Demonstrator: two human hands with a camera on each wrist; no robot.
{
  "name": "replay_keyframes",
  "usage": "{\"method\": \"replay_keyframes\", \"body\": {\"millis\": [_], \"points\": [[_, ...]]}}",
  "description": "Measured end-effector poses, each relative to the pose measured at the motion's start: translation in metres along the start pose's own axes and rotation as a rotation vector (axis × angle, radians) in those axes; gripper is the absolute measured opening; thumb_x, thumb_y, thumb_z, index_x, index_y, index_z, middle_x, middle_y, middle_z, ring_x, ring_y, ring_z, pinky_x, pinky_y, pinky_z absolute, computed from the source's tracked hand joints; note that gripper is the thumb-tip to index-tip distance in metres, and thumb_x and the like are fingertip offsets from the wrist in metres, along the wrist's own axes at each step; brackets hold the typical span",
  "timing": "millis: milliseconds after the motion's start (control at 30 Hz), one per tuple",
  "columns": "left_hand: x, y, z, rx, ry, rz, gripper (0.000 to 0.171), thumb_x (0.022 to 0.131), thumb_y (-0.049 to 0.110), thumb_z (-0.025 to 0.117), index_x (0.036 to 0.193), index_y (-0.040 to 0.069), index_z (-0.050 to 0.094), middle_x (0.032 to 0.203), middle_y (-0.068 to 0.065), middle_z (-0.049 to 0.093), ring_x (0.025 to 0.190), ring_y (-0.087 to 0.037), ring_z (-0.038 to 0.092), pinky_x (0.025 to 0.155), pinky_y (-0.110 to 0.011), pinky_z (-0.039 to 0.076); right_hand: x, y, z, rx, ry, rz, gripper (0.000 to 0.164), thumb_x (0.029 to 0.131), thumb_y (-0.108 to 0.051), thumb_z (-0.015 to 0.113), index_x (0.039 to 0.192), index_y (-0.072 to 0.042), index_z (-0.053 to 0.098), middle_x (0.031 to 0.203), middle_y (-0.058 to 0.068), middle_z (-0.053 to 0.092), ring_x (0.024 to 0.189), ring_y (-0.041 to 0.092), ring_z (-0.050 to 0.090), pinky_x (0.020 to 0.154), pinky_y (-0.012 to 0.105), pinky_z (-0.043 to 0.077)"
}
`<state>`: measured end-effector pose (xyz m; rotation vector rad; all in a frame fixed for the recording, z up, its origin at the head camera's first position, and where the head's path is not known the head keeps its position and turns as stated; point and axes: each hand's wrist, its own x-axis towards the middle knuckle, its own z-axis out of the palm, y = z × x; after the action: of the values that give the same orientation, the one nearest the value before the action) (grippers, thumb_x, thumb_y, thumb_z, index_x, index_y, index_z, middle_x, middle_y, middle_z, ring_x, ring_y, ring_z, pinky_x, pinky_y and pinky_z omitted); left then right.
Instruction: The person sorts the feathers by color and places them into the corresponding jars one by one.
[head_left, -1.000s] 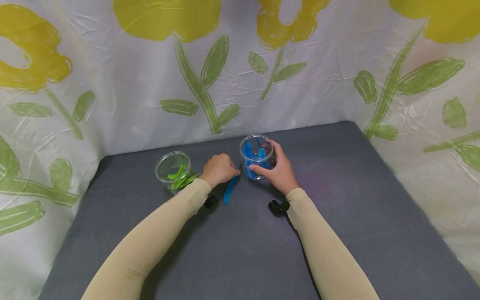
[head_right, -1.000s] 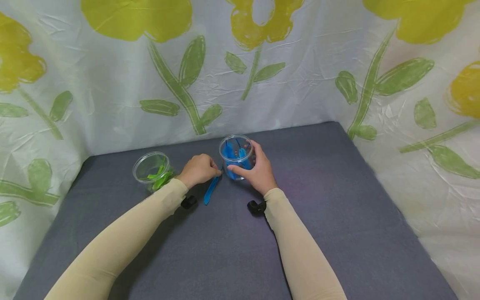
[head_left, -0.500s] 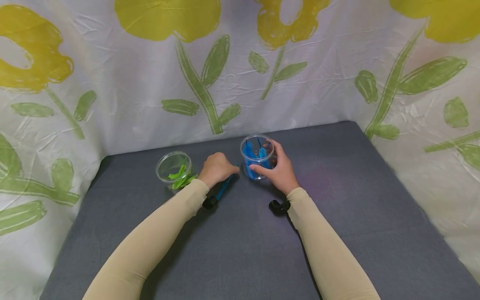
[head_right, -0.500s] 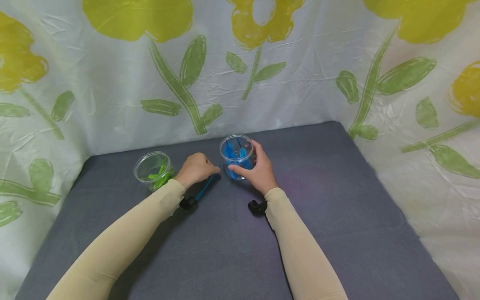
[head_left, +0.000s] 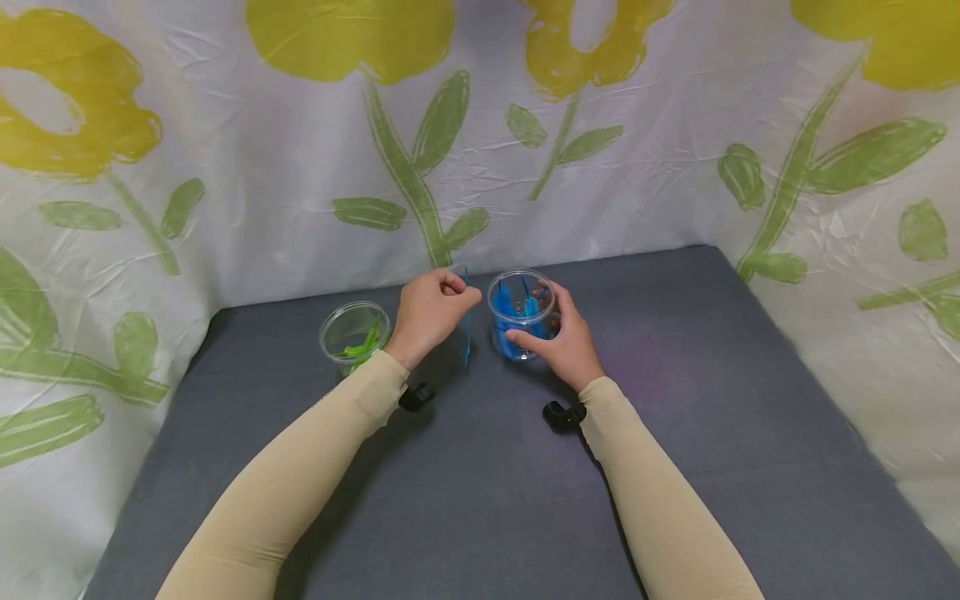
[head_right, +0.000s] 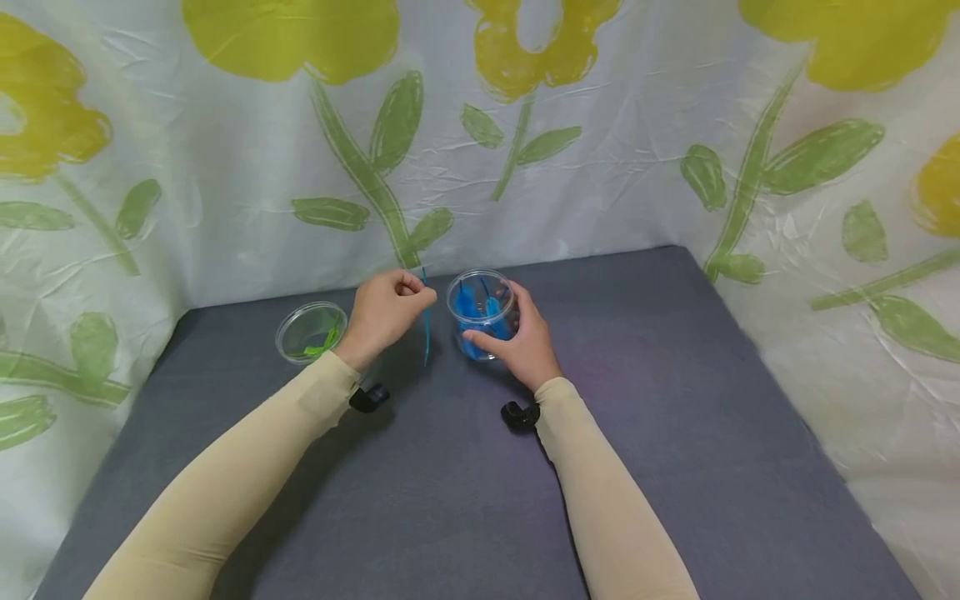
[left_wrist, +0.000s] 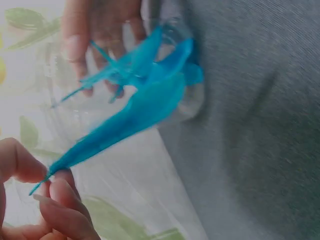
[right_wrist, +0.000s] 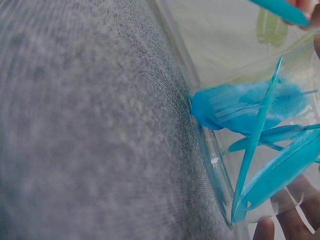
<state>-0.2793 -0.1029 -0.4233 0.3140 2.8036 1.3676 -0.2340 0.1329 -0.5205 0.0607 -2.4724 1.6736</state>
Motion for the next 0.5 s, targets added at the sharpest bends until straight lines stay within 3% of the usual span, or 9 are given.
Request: {"method": "replay_keyframes", "body": {"millis": [200,400,500], "points": [[-0.002,0.016,-0.005,-0.094,0.039,0.037,0.021,0.097,0.037,0.073,0.102,0.016,0.072,0.092,-0.003,0.071,0.083,-0.024,0.065,0.075,-0.040,0.054,-0.001,0.001,-0.001,-0.005,-0.004,0.013,0.100,0.086,-0.059,0.088,0.167,-0.037,0.032,0.164,0.001,0.052,0.144,0.030,0.054,0.121,0.061,0.046],[-0.003,0.032,-0.009,-0.275,0.023,0.115,0.015,0.101,0.031,0.070,0.105,0.016,0.070,0.083,-0.004,0.070,0.080,-0.025,0.066,0.071,-0.038,0.053,0.000,0.000,0.000,-0.005,-0.007,0.014,0.102,0.085,-0.061,0.088,0.167,-0.037,0.032,0.163,0.001,0.052,0.144,0.030,0.055,0.120,0.061,0.048],[-0.002,0.038,-0.010,-0.345,0.037,0.151,0.014,0.103,0.028,0.068,0.108,0.014,0.069,0.081,-0.002,0.069,0.080,-0.024,0.069,0.074,-0.036,0.057,0.001,0.000,0.000,-0.008,-0.004,0.010,0.103,0.085,-0.063,0.088,0.167,-0.036,0.032,0.163,-0.001,0.053,0.143,0.030,0.055,0.120,0.061,0.048]]}}
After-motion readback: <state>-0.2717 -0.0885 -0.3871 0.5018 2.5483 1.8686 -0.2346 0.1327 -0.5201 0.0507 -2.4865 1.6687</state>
